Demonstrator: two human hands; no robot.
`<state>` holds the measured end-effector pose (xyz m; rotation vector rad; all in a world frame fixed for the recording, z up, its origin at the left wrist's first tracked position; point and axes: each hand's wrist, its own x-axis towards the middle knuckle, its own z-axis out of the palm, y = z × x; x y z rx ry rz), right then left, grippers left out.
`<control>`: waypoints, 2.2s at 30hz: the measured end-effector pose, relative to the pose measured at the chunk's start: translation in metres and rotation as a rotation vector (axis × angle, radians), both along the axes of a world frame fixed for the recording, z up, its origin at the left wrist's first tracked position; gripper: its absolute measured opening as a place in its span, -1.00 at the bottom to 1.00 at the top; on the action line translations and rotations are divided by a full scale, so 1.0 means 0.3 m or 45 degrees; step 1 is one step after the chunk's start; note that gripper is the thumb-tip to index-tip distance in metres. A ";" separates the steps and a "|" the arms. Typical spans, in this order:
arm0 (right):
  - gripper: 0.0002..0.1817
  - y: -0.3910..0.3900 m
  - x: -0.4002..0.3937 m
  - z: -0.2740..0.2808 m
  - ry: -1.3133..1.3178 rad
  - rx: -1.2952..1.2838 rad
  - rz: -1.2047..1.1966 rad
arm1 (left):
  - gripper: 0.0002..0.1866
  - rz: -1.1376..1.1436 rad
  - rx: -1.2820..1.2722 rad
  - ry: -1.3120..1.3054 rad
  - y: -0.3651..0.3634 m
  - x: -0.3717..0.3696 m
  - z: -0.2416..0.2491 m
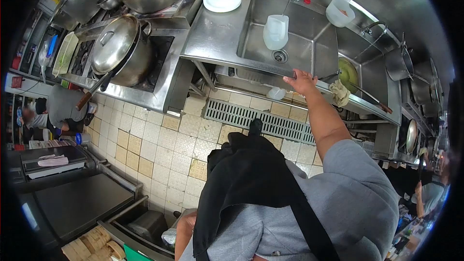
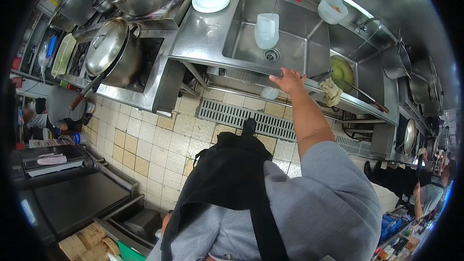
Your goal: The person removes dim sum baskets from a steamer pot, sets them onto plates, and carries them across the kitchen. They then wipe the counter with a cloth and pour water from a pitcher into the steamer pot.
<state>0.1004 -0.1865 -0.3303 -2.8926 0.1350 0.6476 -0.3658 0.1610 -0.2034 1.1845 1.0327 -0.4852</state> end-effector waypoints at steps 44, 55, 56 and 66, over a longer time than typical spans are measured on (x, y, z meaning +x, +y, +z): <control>-0.14 -0.006 -0.001 -0.003 -0.007 -0.030 -0.012 | -0.81 0.027 0.380 0.173 0.340 -0.293 -0.759; -0.11 0.006 0.001 0.025 0.061 -0.002 -0.015 | -0.73 -0.003 0.270 0.312 0.230 -0.177 -0.586; -0.11 0.006 0.000 0.024 0.058 -0.001 -0.011 | -0.73 -0.016 0.283 0.309 0.232 -0.171 -0.574; -0.13 -0.007 -0.001 -0.012 -0.015 0.008 0.005 | -0.71 -0.053 0.364 0.294 0.313 -0.198 -0.664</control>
